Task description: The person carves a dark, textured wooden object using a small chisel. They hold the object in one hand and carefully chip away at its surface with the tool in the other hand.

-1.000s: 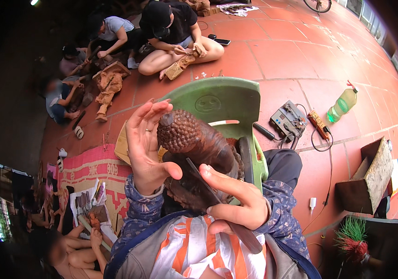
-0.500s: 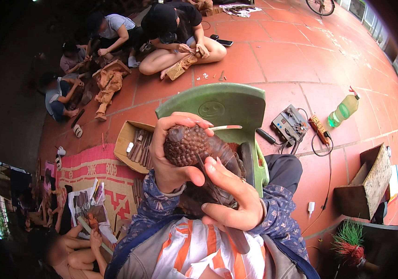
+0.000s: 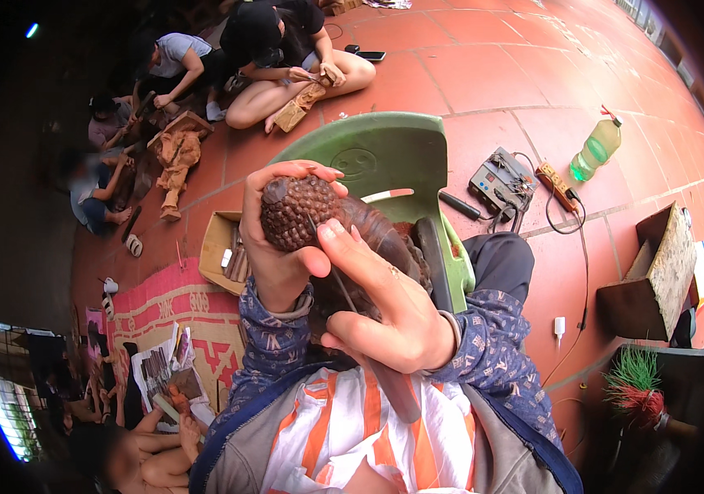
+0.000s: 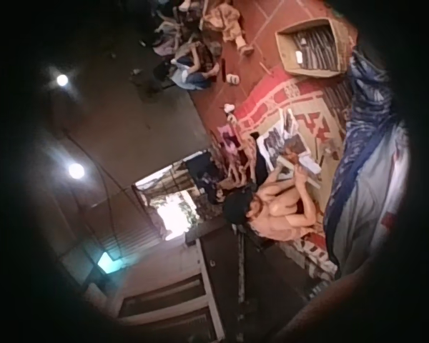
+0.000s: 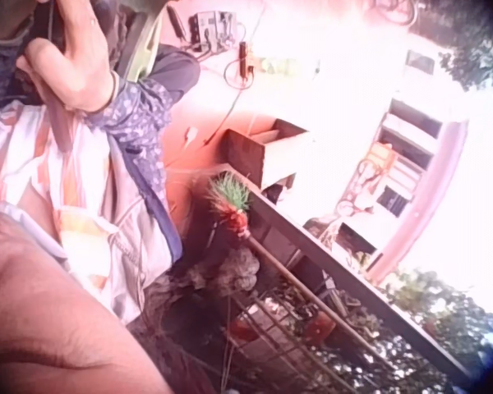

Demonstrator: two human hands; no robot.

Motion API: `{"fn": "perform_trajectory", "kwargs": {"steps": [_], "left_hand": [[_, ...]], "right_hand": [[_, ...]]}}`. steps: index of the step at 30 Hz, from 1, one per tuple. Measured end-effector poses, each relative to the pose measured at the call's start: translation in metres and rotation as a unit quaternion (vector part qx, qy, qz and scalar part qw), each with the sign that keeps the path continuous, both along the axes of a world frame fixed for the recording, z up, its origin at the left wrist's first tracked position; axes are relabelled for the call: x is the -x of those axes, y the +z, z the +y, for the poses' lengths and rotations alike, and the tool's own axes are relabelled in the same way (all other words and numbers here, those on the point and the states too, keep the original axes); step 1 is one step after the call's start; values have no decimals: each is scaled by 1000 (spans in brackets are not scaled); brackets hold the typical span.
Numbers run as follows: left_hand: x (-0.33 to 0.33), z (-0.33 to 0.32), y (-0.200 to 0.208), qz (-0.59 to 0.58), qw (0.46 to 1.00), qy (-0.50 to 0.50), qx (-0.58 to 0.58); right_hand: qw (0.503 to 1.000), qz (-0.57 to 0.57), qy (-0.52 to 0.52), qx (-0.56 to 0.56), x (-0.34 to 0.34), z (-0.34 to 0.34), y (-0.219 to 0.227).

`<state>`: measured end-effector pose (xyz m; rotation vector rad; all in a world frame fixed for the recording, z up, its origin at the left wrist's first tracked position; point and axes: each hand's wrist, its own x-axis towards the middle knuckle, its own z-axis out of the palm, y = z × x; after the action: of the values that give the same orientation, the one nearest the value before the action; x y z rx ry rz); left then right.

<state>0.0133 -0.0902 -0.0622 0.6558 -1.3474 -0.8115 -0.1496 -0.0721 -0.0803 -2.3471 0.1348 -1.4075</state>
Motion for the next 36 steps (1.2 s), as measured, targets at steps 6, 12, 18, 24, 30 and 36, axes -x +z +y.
{"fn": "perform_trajectory", "kwargs": {"steps": [6,12,18,24,30,36], "left_hand": [[-6,-3,-4,-5,1000,-13,4],[-7,-2,-4,3,1000,-20,2],[-6,-1,-2,5,1000,-20,-6],[-6,-2,-5,7,1000,-11,-2],[-2,-1,-4,15,1000,1,-5],[1,0,-3,19,1000,16,-9]], "right_hand": [[999,-23,-29,12,-8,-2,6],[998,-40,-46,12,-11,0,13],[998,-33,-45,5,-8,0,15],[997,-60,-39,0,-14,-1,11],[995,-83,-29,-47,-16,4,10],[989,-111,-17,-97,-18,9,11]]}}
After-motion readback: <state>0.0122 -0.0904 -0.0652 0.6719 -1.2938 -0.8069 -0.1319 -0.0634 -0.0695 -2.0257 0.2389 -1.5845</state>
